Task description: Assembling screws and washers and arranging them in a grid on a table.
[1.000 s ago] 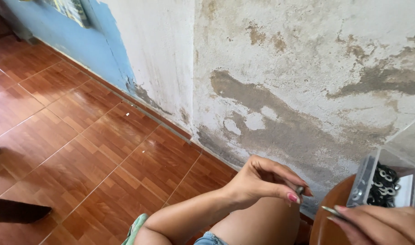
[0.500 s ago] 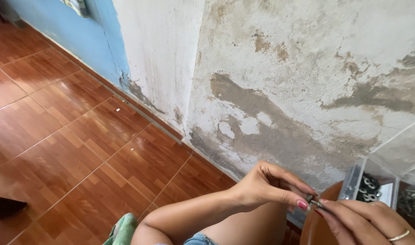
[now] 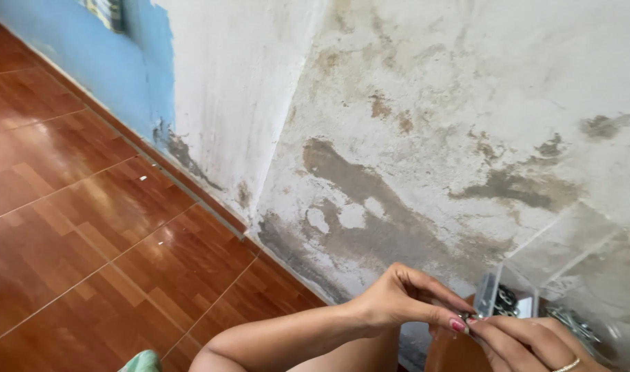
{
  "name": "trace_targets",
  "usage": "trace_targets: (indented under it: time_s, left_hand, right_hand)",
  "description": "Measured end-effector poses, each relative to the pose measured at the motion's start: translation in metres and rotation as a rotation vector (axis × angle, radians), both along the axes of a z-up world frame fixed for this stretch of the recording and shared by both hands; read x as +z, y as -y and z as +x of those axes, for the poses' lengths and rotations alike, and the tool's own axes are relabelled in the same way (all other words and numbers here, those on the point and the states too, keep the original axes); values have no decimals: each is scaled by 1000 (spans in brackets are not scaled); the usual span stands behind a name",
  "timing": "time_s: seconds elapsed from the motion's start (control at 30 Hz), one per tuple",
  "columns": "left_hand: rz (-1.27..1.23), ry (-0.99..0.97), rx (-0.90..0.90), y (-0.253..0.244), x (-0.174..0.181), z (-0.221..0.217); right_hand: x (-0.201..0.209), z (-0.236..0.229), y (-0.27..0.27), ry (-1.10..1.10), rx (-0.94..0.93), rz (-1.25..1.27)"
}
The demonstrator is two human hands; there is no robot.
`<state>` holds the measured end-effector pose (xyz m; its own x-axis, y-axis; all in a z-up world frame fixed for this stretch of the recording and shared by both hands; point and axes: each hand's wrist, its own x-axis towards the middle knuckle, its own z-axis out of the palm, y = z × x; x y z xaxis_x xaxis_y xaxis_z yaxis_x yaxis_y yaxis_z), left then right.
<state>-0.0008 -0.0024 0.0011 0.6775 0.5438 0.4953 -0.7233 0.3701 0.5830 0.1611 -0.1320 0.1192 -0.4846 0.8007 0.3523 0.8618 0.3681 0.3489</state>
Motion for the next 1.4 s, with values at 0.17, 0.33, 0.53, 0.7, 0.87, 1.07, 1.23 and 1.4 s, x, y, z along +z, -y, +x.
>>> trace_targets:
  time_s: [0.17,0.33,0.53,0.7,0.87,1.07,1.23,1.4]
  left_hand:
    - [45,-4,-86,14,13,-1]
    - [138,-5,-104,34,23,29]
    - [294,-53,-39,52,37,105]
    - [429,75,-130,82,61,176]
    - [545,122,-150,119,75,234]
    - [513,-26,-160,140,56,257]
    - [523,-84,-231,129,39,263]
    - [566,-159,-208,122,21,279]
  right_hand:
    - [12,-23,24,-45,-78,119]
    - [-2,-14,59,-87,-177,310]
    - [-22,34,123,-857,-902,-72]
    - [-36,72,158,-1016,-612,367]
    - [-45,103,180,-1139,-612,606]
    - [-81,142,188,-1305,-558,768]
    - [-94,142,185,-1314,-661,667]
    - [-95,141,178,-1290,-675,656]
